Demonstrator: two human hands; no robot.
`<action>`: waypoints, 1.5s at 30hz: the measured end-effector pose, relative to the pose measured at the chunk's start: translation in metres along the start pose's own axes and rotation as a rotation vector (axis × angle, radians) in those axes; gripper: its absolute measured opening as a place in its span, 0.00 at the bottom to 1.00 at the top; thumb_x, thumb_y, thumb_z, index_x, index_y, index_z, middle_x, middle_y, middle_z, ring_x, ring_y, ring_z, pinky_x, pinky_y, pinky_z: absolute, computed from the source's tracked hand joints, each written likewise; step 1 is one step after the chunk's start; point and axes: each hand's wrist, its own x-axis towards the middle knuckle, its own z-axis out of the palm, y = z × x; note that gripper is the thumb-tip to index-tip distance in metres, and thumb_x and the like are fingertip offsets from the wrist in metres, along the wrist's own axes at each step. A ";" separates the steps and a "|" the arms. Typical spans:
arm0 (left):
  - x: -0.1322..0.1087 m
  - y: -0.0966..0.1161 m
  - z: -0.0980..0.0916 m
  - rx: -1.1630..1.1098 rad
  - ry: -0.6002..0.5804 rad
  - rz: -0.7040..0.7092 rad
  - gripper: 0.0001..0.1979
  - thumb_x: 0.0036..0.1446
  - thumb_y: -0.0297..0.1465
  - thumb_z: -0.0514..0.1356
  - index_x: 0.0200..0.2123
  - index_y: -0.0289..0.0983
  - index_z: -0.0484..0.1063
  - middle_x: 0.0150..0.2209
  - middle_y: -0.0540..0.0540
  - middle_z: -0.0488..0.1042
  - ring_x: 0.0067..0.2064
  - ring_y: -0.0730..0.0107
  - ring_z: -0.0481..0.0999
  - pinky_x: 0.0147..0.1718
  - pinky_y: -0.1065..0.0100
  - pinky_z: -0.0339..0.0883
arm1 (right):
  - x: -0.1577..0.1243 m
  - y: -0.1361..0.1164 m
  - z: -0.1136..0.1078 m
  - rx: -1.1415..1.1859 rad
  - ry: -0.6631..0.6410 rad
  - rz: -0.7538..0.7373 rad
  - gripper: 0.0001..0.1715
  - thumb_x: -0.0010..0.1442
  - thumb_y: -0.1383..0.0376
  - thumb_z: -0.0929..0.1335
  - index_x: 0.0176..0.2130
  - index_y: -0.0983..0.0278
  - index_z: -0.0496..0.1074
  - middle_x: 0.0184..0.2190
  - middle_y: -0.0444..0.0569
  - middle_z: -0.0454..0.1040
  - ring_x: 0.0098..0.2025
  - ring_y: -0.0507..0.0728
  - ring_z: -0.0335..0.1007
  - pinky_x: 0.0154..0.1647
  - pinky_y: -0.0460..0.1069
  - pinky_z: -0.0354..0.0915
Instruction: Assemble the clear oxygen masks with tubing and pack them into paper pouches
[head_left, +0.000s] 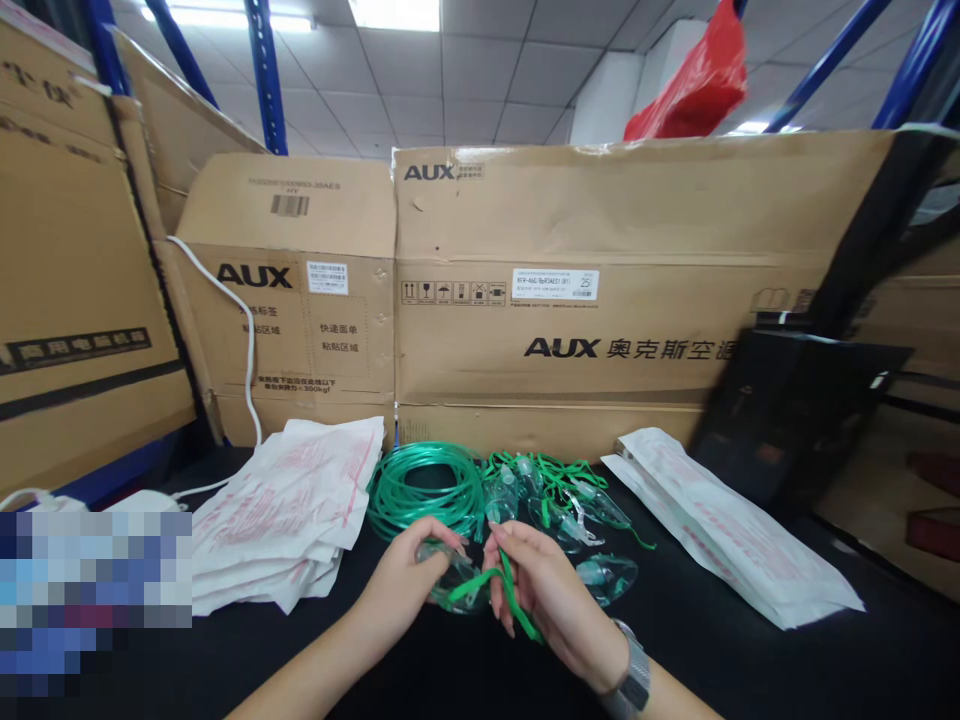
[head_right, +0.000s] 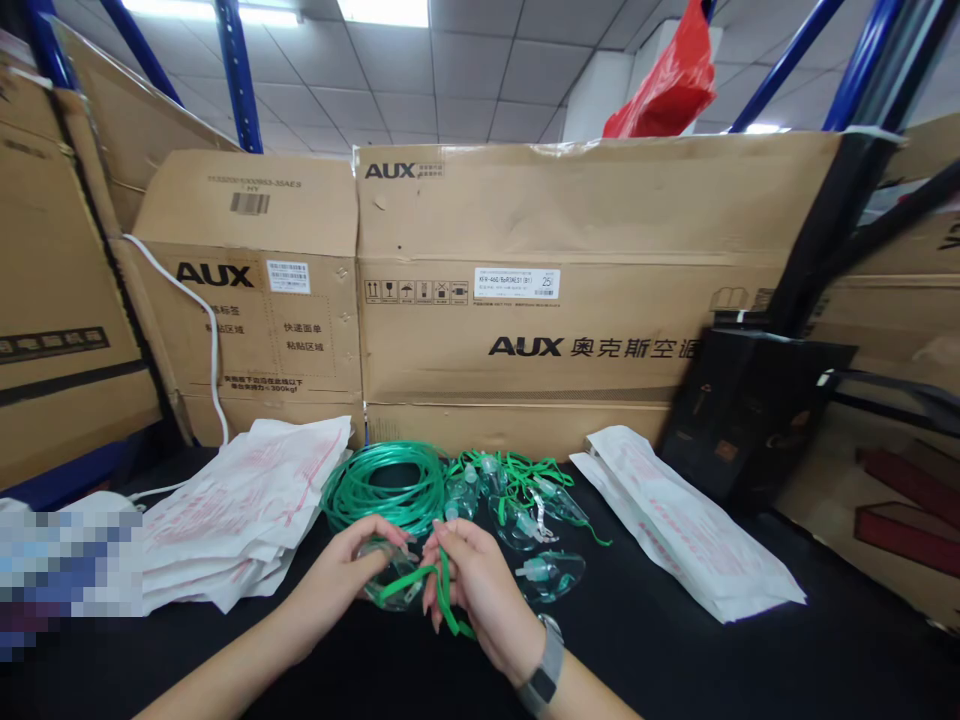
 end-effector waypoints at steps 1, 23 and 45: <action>0.000 0.001 -0.001 -0.006 0.025 -0.016 0.04 0.44 0.28 0.54 0.27 0.36 0.67 0.35 0.47 0.72 0.34 0.67 0.70 0.23 0.73 0.61 | -0.003 -0.002 0.002 -0.051 -0.067 -0.002 0.18 0.52 0.51 0.65 0.27 0.64 0.62 0.16 0.40 0.66 0.14 0.48 0.62 0.11 0.41 0.55; -0.002 -0.013 0.005 0.088 -0.205 0.095 0.12 0.41 0.28 0.63 0.33 0.36 0.70 0.33 0.48 0.72 0.37 0.66 0.69 0.39 0.67 0.61 | -0.003 -0.003 0.001 -0.272 -0.133 -0.068 0.18 0.51 0.53 0.66 0.26 0.66 0.67 0.10 0.34 0.56 0.10 0.44 0.48 0.09 0.40 0.47; -0.008 -0.002 0.006 0.302 0.023 0.166 0.12 0.53 0.37 0.52 0.25 0.38 0.70 0.25 0.50 0.71 0.30 0.67 0.68 0.32 0.72 0.59 | -0.021 0.001 0.011 -1.154 0.003 -0.486 0.16 0.58 0.67 0.57 0.20 0.63 0.50 0.17 0.38 0.52 0.20 0.47 0.47 0.22 0.44 0.46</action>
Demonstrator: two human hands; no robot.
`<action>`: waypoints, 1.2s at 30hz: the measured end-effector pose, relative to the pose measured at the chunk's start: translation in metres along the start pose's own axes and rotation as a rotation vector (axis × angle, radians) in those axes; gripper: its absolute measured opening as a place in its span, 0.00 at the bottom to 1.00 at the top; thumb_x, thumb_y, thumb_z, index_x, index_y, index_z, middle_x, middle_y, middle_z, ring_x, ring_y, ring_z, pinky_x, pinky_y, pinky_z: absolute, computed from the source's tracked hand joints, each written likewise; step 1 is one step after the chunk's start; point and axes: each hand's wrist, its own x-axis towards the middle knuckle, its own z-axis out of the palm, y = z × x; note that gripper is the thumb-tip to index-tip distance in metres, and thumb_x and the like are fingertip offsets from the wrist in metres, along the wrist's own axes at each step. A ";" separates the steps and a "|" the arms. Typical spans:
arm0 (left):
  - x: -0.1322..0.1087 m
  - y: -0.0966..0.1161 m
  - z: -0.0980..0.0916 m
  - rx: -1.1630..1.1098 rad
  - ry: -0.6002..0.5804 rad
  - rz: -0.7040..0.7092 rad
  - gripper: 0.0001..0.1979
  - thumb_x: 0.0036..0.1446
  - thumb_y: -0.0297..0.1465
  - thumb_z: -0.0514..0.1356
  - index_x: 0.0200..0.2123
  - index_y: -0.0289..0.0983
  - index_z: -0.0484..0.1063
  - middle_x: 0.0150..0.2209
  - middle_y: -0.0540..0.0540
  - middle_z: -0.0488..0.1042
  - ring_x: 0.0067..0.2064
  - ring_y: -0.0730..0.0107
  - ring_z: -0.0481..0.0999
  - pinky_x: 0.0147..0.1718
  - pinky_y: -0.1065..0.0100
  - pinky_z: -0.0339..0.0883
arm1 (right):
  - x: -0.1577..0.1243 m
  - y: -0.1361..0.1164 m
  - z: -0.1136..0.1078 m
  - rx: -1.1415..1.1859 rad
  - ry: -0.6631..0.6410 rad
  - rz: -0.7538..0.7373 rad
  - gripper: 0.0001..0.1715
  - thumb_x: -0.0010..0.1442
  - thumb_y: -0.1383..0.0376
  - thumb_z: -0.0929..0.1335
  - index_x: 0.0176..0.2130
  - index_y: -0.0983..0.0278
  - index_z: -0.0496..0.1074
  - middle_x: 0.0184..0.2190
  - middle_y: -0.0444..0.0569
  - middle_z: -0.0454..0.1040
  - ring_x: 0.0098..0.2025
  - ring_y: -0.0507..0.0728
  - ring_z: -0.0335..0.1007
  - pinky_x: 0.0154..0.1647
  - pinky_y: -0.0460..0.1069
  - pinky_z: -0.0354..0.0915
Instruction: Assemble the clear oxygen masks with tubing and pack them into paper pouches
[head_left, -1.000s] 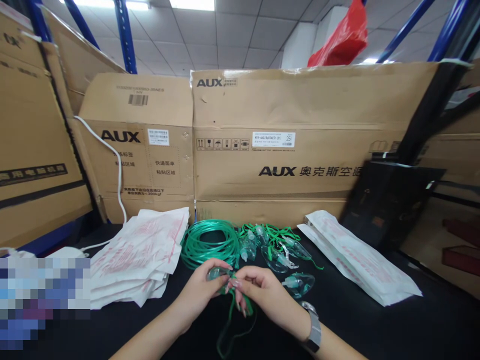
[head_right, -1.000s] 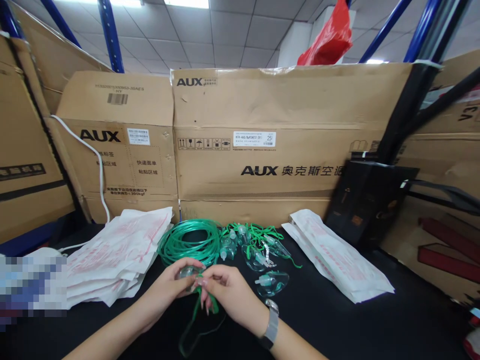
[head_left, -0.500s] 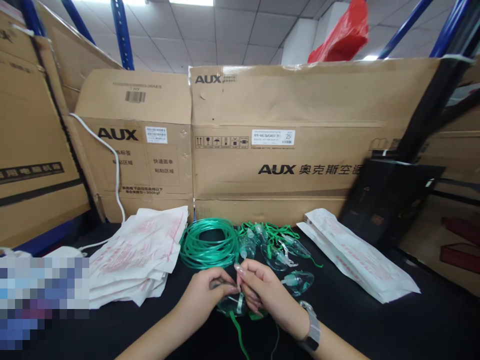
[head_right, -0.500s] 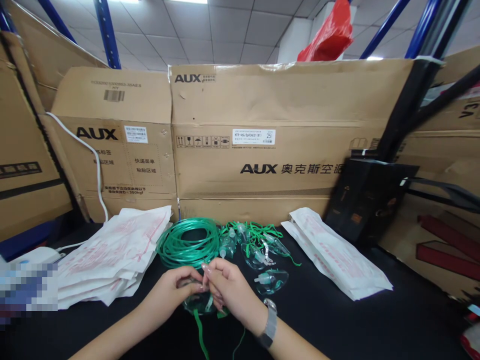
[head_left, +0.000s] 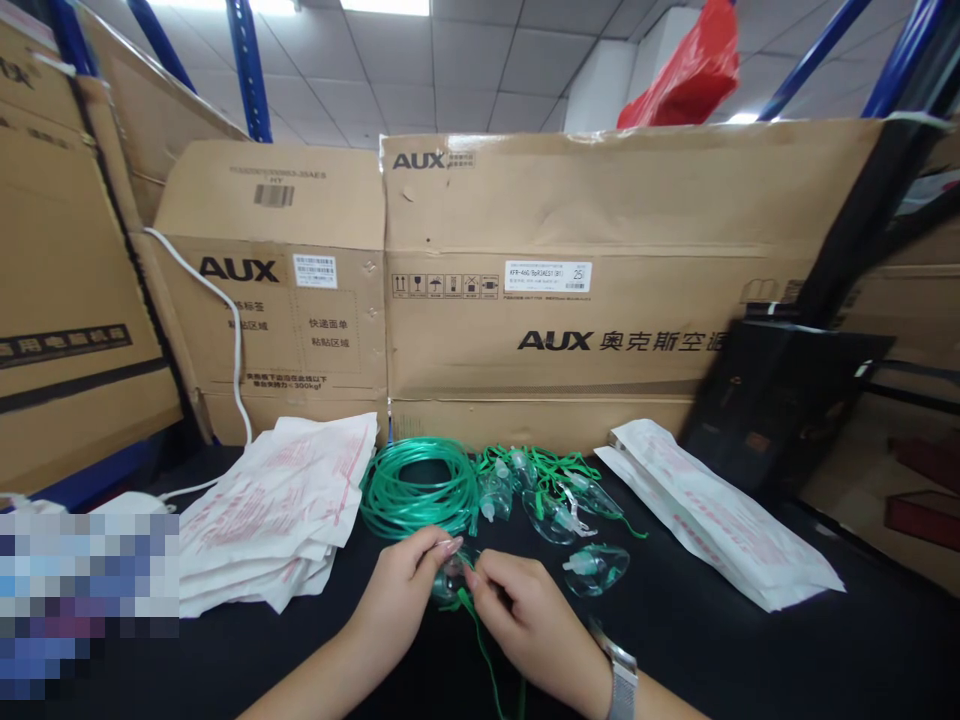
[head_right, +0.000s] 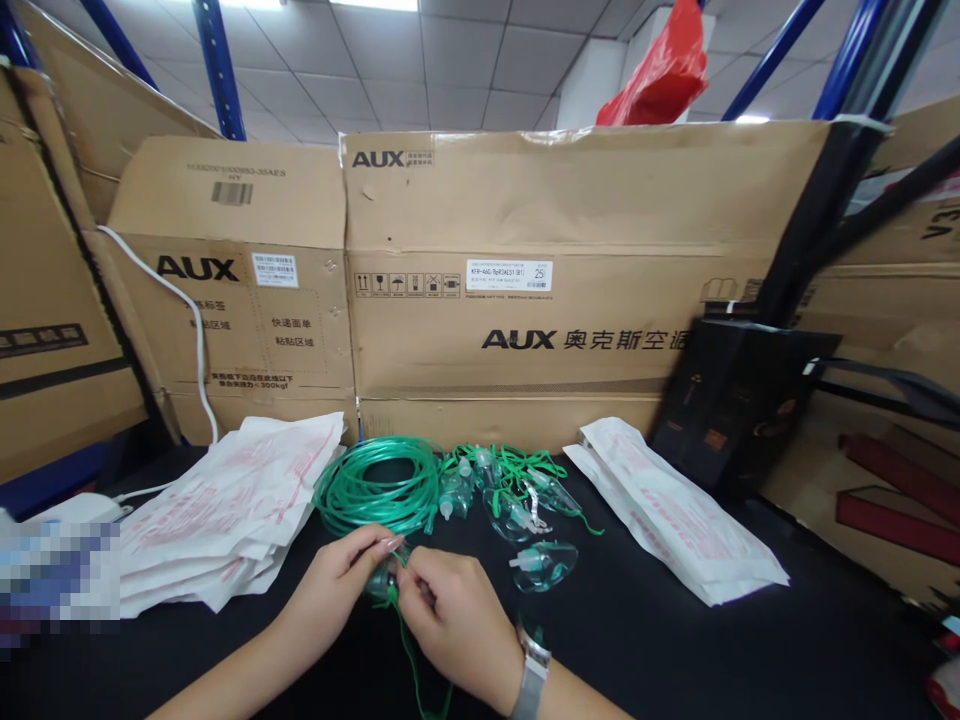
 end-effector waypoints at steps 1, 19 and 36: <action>0.000 0.000 0.001 0.005 0.000 0.001 0.12 0.53 0.37 0.51 0.24 0.38 0.70 0.24 0.51 0.71 0.30 0.68 0.68 0.31 0.72 0.59 | 0.000 0.000 0.000 -0.015 0.007 0.002 0.15 0.57 0.68 0.57 0.20 0.63 0.50 0.17 0.38 0.53 0.20 0.47 0.48 0.22 0.44 0.46; -0.007 0.006 -0.001 0.209 0.065 0.039 0.17 0.55 0.40 0.49 0.18 0.39 0.54 0.18 0.55 0.53 0.22 0.74 0.54 0.22 0.73 0.49 | 0.002 0.002 0.003 0.082 0.004 0.092 0.16 0.46 0.74 0.59 0.15 0.63 0.47 0.13 0.36 0.46 0.18 0.45 0.43 0.18 0.43 0.43; -0.008 0.004 0.002 0.136 0.041 0.078 0.17 0.55 0.38 0.49 0.17 0.38 0.56 0.20 0.54 0.54 0.24 0.72 0.56 0.24 0.73 0.51 | 0.001 0.006 0.007 0.074 0.019 0.093 0.16 0.53 0.71 0.58 0.18 0.63 0.47 0.15 0.37 0.47 0.19 0.46 0.45 0.19 0.44 0.43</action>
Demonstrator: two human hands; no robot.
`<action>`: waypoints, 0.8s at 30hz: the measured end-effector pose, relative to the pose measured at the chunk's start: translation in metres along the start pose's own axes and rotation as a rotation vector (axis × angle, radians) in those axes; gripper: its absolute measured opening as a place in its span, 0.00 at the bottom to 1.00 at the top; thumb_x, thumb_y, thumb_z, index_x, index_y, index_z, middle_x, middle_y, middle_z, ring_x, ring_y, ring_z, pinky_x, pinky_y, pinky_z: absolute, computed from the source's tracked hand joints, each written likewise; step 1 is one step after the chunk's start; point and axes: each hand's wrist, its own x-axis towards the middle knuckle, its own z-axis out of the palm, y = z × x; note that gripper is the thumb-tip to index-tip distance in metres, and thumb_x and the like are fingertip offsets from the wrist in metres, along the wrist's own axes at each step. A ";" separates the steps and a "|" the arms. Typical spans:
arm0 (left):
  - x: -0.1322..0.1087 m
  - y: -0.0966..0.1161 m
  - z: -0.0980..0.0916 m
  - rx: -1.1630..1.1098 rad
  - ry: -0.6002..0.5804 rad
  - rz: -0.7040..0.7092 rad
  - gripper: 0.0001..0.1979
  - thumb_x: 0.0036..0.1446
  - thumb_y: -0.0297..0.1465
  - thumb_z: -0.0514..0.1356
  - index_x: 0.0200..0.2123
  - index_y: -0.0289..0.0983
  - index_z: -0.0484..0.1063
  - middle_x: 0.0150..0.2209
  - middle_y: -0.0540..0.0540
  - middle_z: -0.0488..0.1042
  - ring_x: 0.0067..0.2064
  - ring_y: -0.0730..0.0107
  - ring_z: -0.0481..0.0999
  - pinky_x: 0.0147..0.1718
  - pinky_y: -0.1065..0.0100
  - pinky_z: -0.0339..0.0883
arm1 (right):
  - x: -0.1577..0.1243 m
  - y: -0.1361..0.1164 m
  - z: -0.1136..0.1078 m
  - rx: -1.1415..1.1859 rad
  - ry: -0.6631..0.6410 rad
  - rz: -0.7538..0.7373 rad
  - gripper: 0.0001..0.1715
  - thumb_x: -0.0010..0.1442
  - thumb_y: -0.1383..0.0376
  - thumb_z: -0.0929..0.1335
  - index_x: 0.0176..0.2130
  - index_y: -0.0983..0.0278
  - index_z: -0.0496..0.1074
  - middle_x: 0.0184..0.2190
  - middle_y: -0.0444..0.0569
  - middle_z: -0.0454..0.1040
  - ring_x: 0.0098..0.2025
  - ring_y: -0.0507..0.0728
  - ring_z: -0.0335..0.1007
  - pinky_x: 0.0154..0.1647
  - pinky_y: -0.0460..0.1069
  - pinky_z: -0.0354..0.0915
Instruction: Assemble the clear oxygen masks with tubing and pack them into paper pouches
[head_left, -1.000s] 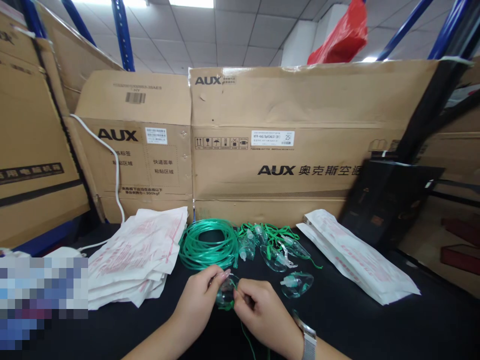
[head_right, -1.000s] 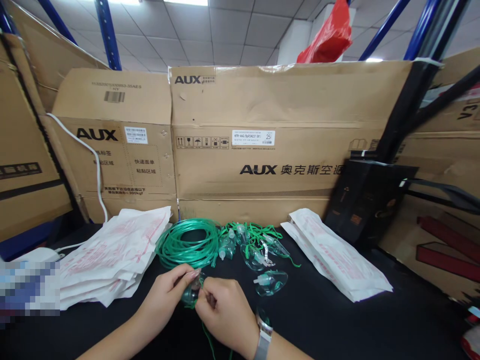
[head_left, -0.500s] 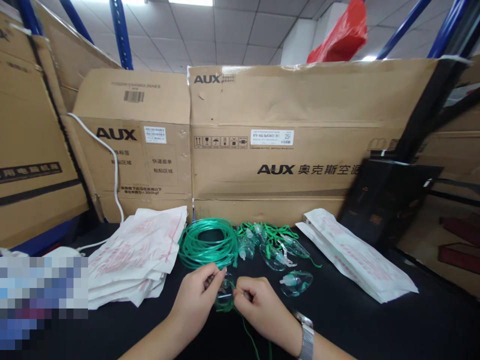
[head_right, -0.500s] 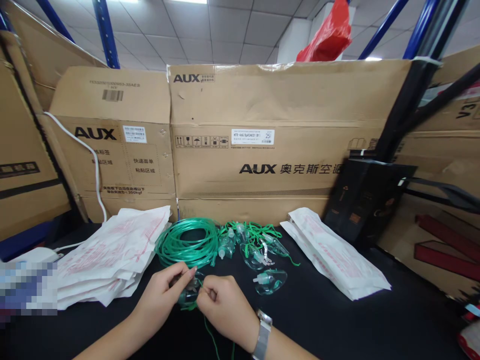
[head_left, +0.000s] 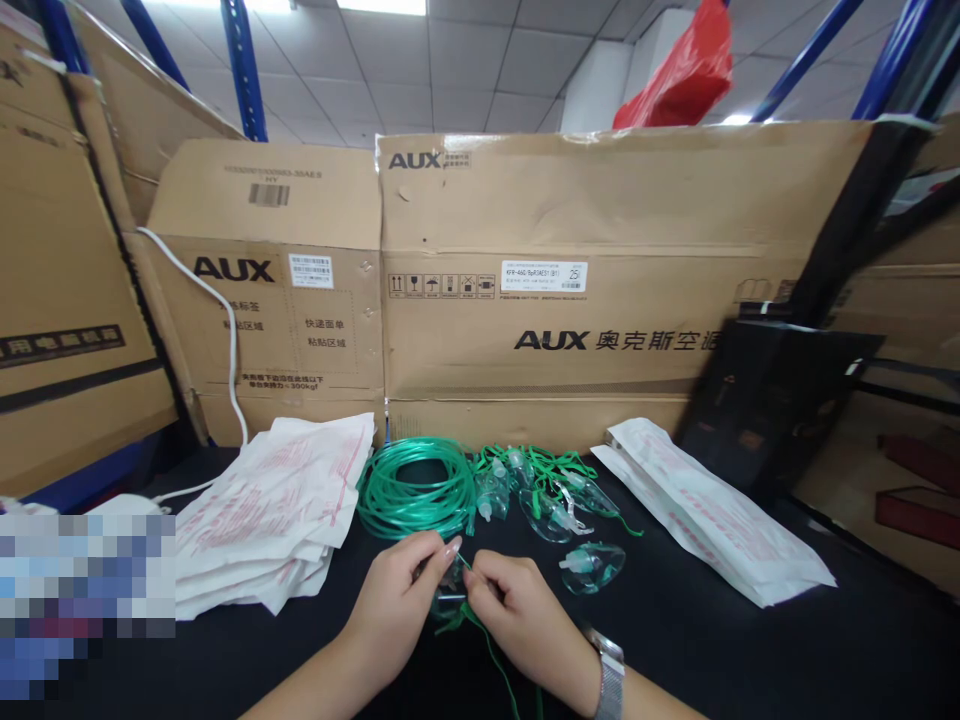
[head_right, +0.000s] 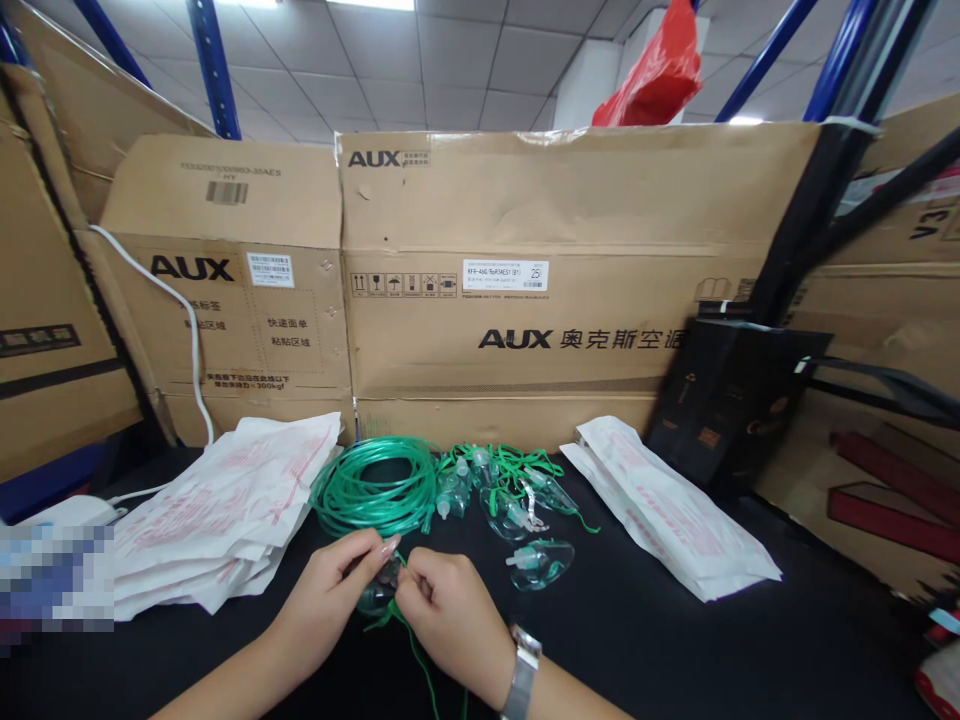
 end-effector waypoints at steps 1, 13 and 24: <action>0.000 -0.001 0.000 0.000 0.003 -0.001 0.17 0.55 0.39 0.49 0.17 0.39 0.56 0.20 0.54 0.54 0.25 0.72 0.56 0.24 0.73 0.51 | 0.000 0.000 0.000 0.001 -0.005 -0.006 0.16 0.53 0.71 0.58 0.18 0.63 0.48 0.15 0.36 0.48 0.19 0.46 0.46 0.20 0.43 0.43; 0.000 0.000 -0.002 0.030 0.008 0.023 0.17 0.55 0.37 0.50 0.17 0.38 0.57 0.20 0.54 0.54 0.25 0.73 0.56 0.25 0.73 0.52 | -0.002 -0.002 0.000 -0.010 -0.021 -0.034 0.16 0.54 0.71 0.58 0.19 0.63 0.48 0.16 0.37 0.48 0.19 0.46 0.46 0.20 0.43 0.44; -0.003 0.001 -0.002 0.183 -0.012 0.148 0.15 0.58 0.34 0.47 0.20 0.38 0.61 0.22 0.51 0.61 0.27 0.70 0.63 0.28 0.72 0.55 | -0.001 0.000 -0.001 -0.066 -0.025 -0.047 0.15 0.49 0.74 0.58 0.17 0.63 0.47 0.15 0.37 0.48 0.19 0.46 0.45 0.20 0.43 0.43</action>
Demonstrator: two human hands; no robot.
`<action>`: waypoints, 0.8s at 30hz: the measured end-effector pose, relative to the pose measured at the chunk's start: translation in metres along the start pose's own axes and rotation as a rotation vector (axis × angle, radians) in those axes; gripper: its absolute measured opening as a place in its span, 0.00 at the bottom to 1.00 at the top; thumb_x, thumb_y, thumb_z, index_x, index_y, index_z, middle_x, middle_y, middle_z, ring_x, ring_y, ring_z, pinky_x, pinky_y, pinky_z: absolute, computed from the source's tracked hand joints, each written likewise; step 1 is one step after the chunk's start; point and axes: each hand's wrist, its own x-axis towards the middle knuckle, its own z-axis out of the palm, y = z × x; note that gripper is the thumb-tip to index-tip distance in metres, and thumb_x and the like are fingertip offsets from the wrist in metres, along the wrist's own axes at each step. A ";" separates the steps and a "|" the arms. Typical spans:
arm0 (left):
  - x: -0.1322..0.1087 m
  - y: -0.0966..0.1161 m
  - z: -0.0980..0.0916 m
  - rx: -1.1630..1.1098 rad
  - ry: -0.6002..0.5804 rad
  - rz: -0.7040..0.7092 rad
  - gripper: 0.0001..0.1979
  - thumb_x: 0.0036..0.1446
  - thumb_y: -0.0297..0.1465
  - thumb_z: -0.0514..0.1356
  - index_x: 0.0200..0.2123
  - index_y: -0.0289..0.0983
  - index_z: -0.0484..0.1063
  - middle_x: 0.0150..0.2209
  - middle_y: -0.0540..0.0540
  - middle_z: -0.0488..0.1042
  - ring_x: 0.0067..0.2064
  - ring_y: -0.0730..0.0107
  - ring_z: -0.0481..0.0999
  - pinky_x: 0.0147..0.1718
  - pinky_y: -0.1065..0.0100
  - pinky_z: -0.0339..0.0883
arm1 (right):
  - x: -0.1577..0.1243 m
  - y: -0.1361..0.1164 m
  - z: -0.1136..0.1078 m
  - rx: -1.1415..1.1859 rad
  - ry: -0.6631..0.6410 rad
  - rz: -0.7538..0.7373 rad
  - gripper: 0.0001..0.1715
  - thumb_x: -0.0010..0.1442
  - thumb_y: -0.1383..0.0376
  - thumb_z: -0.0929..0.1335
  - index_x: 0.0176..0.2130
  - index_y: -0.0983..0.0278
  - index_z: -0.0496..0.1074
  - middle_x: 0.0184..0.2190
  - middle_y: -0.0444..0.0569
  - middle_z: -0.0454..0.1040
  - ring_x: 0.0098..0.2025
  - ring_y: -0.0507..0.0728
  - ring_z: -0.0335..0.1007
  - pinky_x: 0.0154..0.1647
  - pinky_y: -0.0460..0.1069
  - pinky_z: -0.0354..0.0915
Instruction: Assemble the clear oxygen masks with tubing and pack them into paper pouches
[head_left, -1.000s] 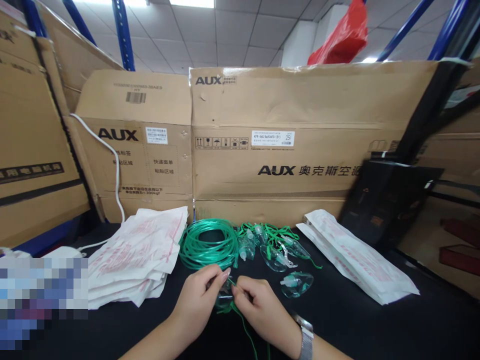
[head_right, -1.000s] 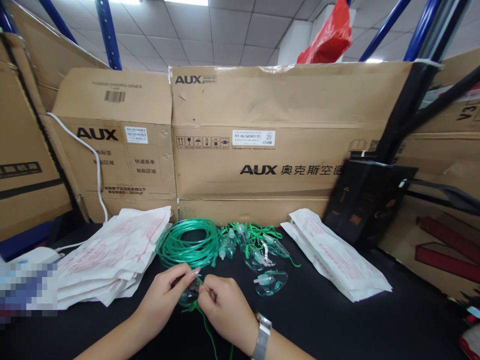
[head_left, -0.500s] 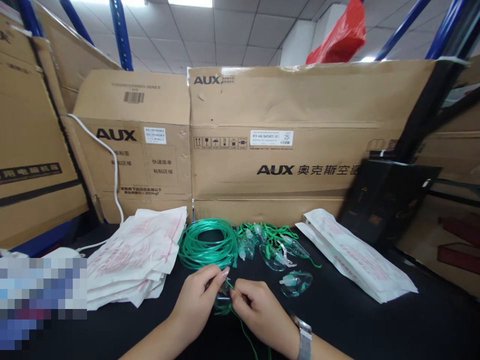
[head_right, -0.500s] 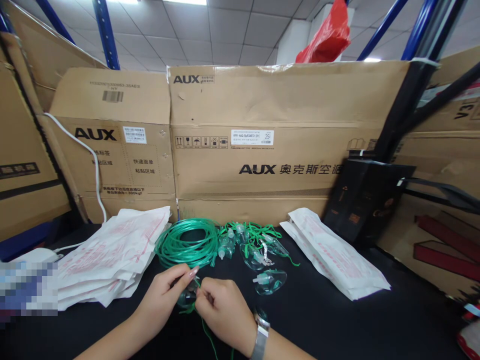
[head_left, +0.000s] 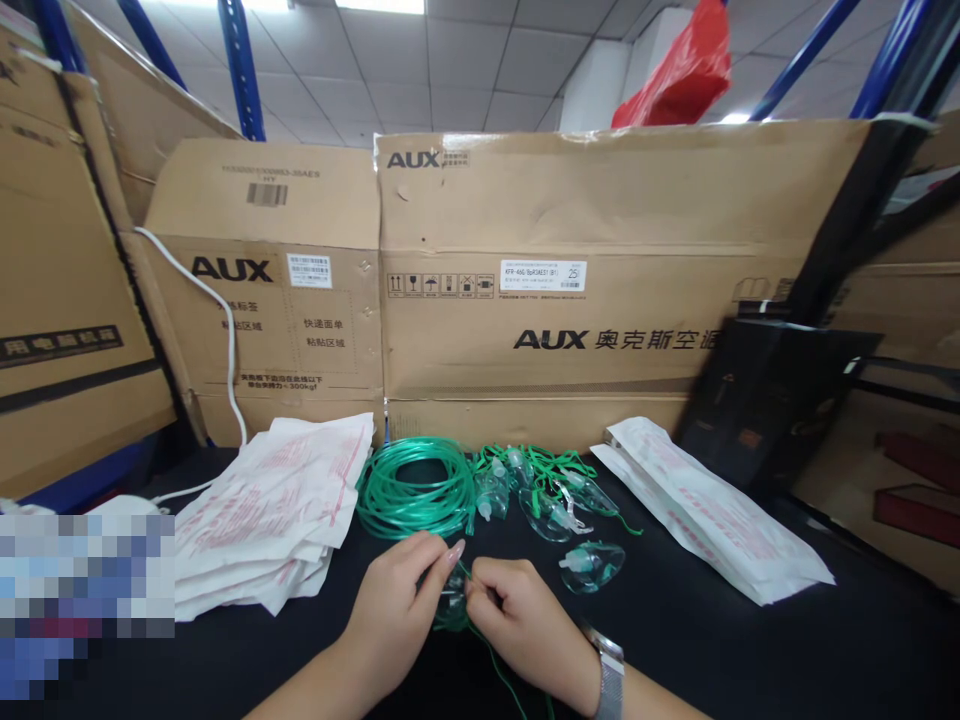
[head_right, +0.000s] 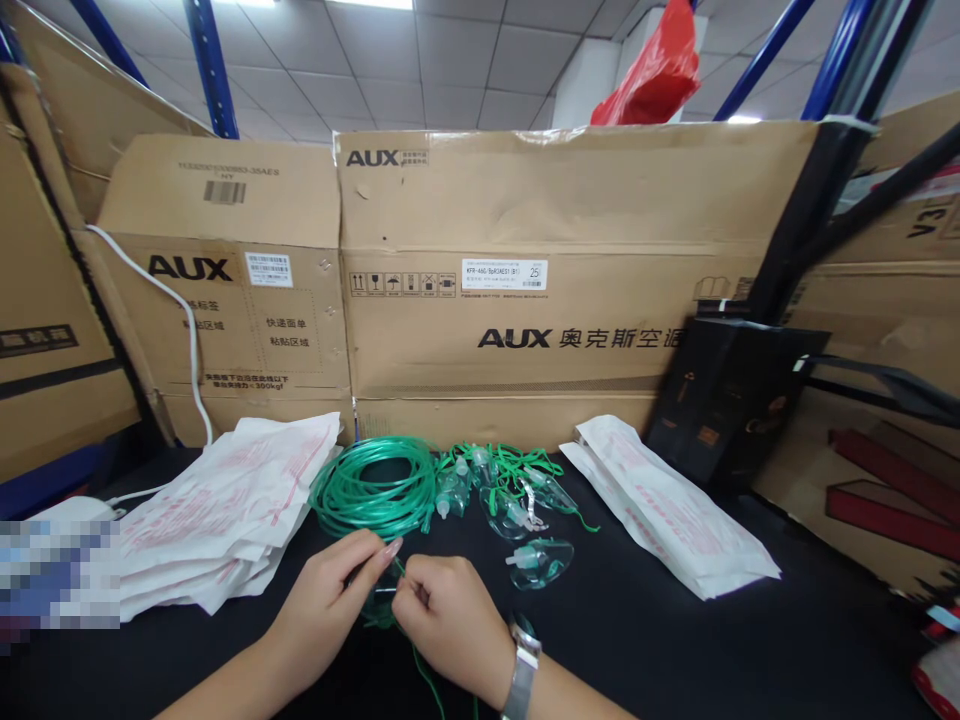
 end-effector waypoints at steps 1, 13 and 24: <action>-0.001 0.000 0.000 0.025 0.001 0.016 0.15 0.58 0.34 0.47 0.21 0.38 0.62 0.22 0.51 0.61 0.27 0.70 0.64 0.29 0.71 0.56 | 0.000 0.000 0.000 -0.006 0.002 -0.002 0.15 0.49 0.74 0.58 0.17 0.63 0.47 0.15 0.37 0.48 0.18 0.46 0.45 0.20 0.43 0.43; -0.003 -0.005 0.002 0.228 0.024 0.154 0.15 0.60 0.32 0.45 0.23 0.38 0.64 0.23 0.51 0.64 0.27 0.72 0.65 0.29 0.71 0.59 | -0.002 0.000 0.002 -0.054 0.022 -0.004 0.13 0.49 0.74 0.58 0.18 0.63 0.49 0.15 0.37 0.50 0.18 0.46 0.46 0.20 0.43 0.42; -0.003 -0.010 0.005 0.440 0.025 0.333 0.15 0.60 0.28 0.45 0.25 0.37 0.66 0.25 0.48 0.69 0.29 0.69 0.69 0.29 0.68 0.63 | -0.002 0.001 0.004 -0.063 0.030 -0.011 0.13 0.49 0.74 0.58 0.18 0.63 0.49 0.15 0.37 0.50 0.18 0.46 0.45 0.20 0.43 0.42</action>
